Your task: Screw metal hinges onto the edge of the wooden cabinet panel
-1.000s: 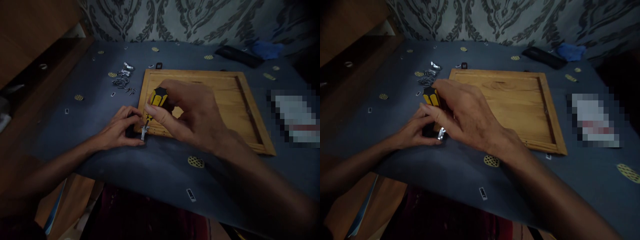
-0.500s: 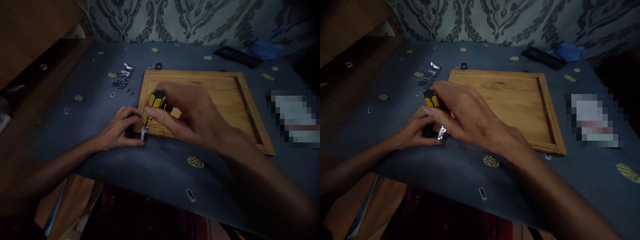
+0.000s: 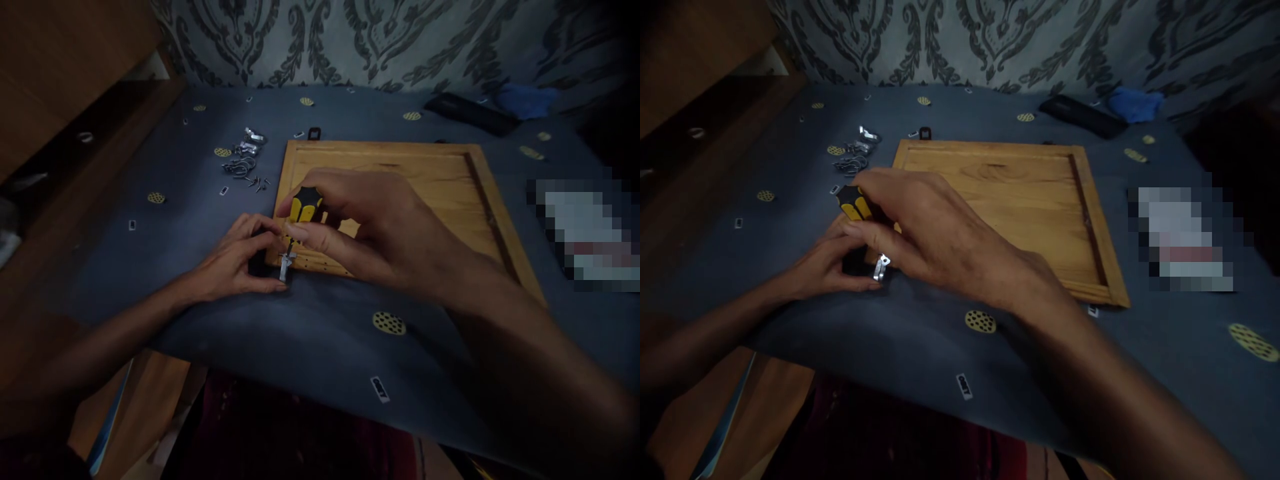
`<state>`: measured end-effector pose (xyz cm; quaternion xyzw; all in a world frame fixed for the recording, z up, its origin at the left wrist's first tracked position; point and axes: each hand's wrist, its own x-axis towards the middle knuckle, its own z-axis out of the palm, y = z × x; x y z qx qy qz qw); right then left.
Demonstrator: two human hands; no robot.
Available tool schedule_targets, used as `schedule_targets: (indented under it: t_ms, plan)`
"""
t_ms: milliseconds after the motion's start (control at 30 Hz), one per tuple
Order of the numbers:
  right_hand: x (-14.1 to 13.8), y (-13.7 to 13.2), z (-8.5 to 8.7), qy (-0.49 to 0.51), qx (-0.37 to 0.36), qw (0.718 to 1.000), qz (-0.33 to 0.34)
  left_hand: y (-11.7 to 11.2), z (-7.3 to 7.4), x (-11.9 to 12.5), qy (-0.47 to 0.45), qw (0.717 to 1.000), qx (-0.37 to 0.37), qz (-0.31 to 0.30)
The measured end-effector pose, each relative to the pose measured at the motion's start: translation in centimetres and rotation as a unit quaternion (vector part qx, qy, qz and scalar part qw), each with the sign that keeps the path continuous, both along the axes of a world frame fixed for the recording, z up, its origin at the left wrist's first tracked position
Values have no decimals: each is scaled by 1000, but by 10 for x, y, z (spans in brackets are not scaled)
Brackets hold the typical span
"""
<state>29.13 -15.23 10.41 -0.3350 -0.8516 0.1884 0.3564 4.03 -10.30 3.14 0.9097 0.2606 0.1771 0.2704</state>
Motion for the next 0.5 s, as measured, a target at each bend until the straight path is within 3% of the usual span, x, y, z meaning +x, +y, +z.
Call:
schedule_targets:
  t_ms: [267,500]
  plan:
    - [9,2,4,-40,-7,999,18,0,-7,0,-29,999,16,9]
    - [9,1,5,-38,-3,999,36,1,-4,1,-7,1000,0,11]
